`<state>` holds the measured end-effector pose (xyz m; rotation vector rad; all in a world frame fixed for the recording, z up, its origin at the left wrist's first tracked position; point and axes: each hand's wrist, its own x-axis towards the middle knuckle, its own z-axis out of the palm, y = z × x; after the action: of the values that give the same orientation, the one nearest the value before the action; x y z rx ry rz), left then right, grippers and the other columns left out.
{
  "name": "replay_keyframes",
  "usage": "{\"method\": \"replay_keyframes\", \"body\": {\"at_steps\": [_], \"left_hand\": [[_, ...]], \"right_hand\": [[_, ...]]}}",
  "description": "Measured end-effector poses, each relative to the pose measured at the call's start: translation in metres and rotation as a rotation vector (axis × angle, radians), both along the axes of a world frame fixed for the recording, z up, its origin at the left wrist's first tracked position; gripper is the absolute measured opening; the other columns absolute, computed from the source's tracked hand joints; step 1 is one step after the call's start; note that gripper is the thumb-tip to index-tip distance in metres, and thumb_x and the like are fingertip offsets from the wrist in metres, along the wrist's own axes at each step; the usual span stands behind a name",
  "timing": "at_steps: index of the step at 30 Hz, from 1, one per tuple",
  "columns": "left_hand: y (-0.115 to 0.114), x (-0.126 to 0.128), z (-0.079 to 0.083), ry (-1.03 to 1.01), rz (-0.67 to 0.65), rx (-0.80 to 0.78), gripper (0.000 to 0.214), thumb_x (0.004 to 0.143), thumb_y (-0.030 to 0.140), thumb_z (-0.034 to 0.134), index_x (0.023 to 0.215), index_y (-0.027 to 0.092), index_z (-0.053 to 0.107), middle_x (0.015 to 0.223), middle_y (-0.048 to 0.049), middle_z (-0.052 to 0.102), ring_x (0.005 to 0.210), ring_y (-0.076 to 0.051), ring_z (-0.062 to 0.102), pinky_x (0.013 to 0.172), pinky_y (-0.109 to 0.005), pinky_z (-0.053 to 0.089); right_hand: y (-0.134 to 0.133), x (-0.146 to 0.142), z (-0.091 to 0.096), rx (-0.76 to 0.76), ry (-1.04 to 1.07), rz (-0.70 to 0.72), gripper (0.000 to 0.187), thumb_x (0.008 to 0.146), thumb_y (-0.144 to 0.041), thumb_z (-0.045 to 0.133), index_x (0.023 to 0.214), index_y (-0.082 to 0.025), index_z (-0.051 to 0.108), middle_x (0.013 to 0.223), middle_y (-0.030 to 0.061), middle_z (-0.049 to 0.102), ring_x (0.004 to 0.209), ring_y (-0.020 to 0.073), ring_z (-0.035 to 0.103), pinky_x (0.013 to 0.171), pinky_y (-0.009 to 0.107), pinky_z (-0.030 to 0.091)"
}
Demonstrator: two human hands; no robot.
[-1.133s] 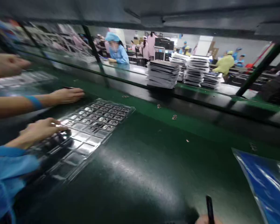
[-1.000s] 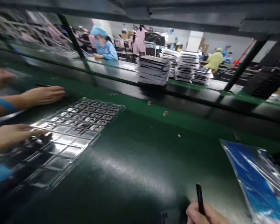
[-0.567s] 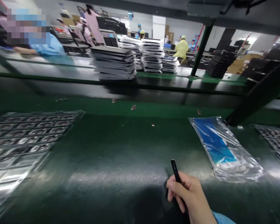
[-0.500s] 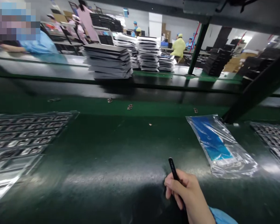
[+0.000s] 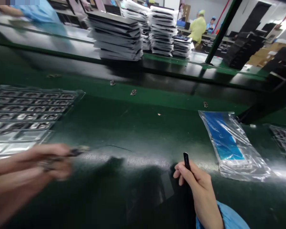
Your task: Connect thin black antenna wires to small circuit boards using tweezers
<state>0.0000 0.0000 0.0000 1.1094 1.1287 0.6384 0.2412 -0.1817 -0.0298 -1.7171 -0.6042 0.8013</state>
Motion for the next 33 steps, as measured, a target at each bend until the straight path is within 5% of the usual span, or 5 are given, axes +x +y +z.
{"method": "replay_keyframes", "body": {"at_steps": [4, 6, 11, 16, 33], "left_hand": [[-0.032, 0.050, 0.001, -0.208, -0.384, -0.155, 0.014, 0.070, 0.026, 0.065, 0.071, 0.013, 0.062, 0.067, 0.0005, 0.057, 0.062, -0.011, 0.054, 0.062, -0.020, 0.041], [-0.041, 0.071, -0.007, -0.255, -0.475, -0.212, 0.013, 0.071, 0.022, 0.064, 0.077, 0.013, 0.058, 0.066, 0.0006, 0.056, 0.060, -0.010, 0.054, 0.061, -0.021, 0.042], [-0.060, 0.087, -0.026, -0.395, -0.538, -0.268, 0.031, 0.072, 0.021, 0.061, 0.100, 0.016, 0.049, 0.075, 0.0015, 0.051, 0.061, -0.011, 0.056, 0.058, -0.023, 0.047], [-0.063, 0.087, -0.022, -0.334, -0.570, -0.252, 0.026, 0.070, 0.018, 0.058, 0.094, 0.011, 0.053, 0.069, 0.0015, 0.049, 0.057, -0.009, 0.050, 0.057, -0.022, 0.046], [-0.061, 0.081, -0.021, -0.402, -0.695, -0.419, 0.016, 0.079, 0.017, 0.054, 0.092, 0.010, 0.054, 0.067, -0.0013, 0.059, 0.060, -0.010, 0.056, 0.063, -0.025, 0.049]], "right_hand": [[0.001, -0.007, 0.006, -0.064, 0.020, 0.048, 0.031, 0.078, -0.046, 0.059, 0.074, -0.016, 0.065, 0.065, 0.0017, 0.056, 0.049, 0.0074, 0.039, 0.048, 0.021, 0.030], [0.005, -0.014, 0.011, -0.093, 0.065, 0.113, 0.033, 0.077, -0.046, 0.059, 0.073, -0.014, 0.064, 0.060, 0.0018, 0.055, 0.044, 0.0054, 0.035, 0.044, 0.020, 0.025], [0.022, -0.027, 0.018, -0.122, 0.280, 0.269, 0.031, 0.076, -0.041, 0.061, 0.067, -0.011, 0.060, 0.056, 0.0024, 0.055, 0.041, 0.0036, 0.034, 0.041, 0.017, 0.021], [0.029, -0.031, 0.022, -0.088, 0.380, 0.120, 0.025, 0.070, -0.033, 0.068, 0.066, -0.010, 0.059, 0.054, 0.0013, 0.054, 0.041, 0.0022, 0.033, 0.041, 0.016, 0.018], [0.017, -0.024, 0.017, -0.012, 0.054, 0.246, 0.021, 0.075, -0.027, 0.066, 0.061, -0.014, 0.058, 0.060, -0.0001, 0.053, 0.047, 0.0051, 0.038, 0.043, 0.017, 0.029]]}}
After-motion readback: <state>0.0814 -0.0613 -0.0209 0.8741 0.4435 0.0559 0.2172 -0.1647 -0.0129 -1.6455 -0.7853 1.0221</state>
